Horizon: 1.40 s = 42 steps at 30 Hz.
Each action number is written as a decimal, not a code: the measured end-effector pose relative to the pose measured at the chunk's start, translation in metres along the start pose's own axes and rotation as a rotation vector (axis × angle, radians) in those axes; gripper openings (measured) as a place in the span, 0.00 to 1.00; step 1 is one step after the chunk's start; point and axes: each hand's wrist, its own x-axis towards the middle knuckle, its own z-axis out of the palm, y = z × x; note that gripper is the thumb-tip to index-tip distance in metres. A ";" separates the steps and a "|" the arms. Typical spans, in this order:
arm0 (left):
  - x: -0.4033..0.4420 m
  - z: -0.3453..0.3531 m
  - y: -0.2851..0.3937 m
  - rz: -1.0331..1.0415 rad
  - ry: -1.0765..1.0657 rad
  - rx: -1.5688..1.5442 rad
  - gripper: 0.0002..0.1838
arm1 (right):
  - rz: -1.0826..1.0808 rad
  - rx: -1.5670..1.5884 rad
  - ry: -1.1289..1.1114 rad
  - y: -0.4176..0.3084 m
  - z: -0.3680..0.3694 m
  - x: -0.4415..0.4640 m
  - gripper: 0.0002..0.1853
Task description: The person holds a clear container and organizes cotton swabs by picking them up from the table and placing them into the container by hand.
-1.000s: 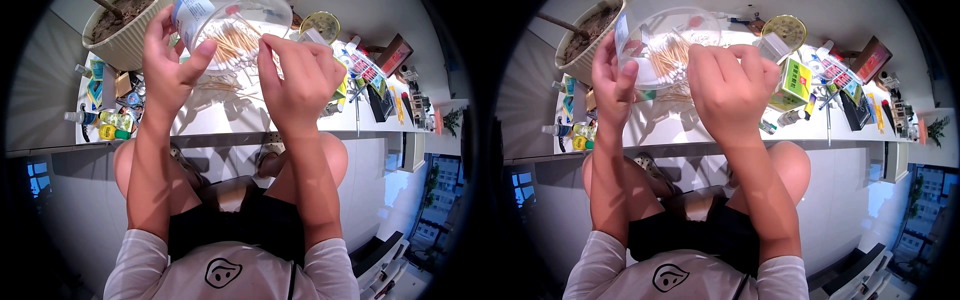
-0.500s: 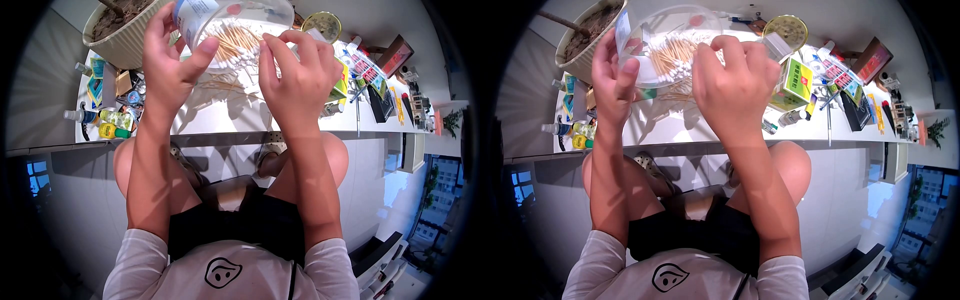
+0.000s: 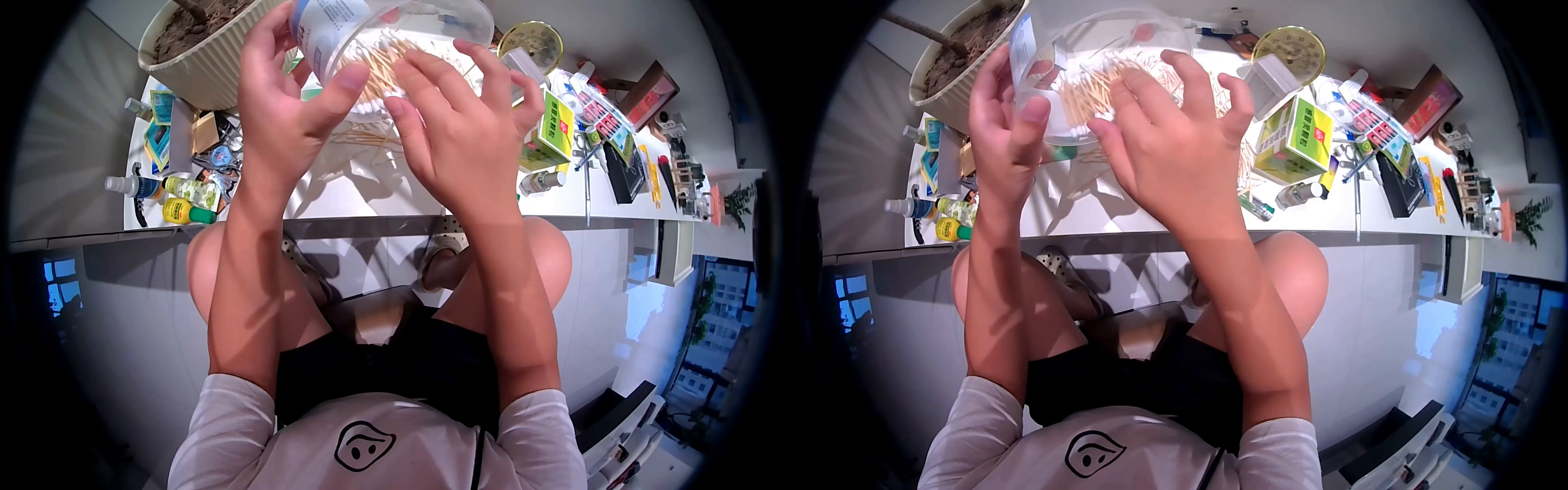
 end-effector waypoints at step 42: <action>-0.003 -0.002 -0.005 0.066 -0.067 -0.008 0.47 | 0.029 0.143 0.018 -0.002 0.012 0.005 0.26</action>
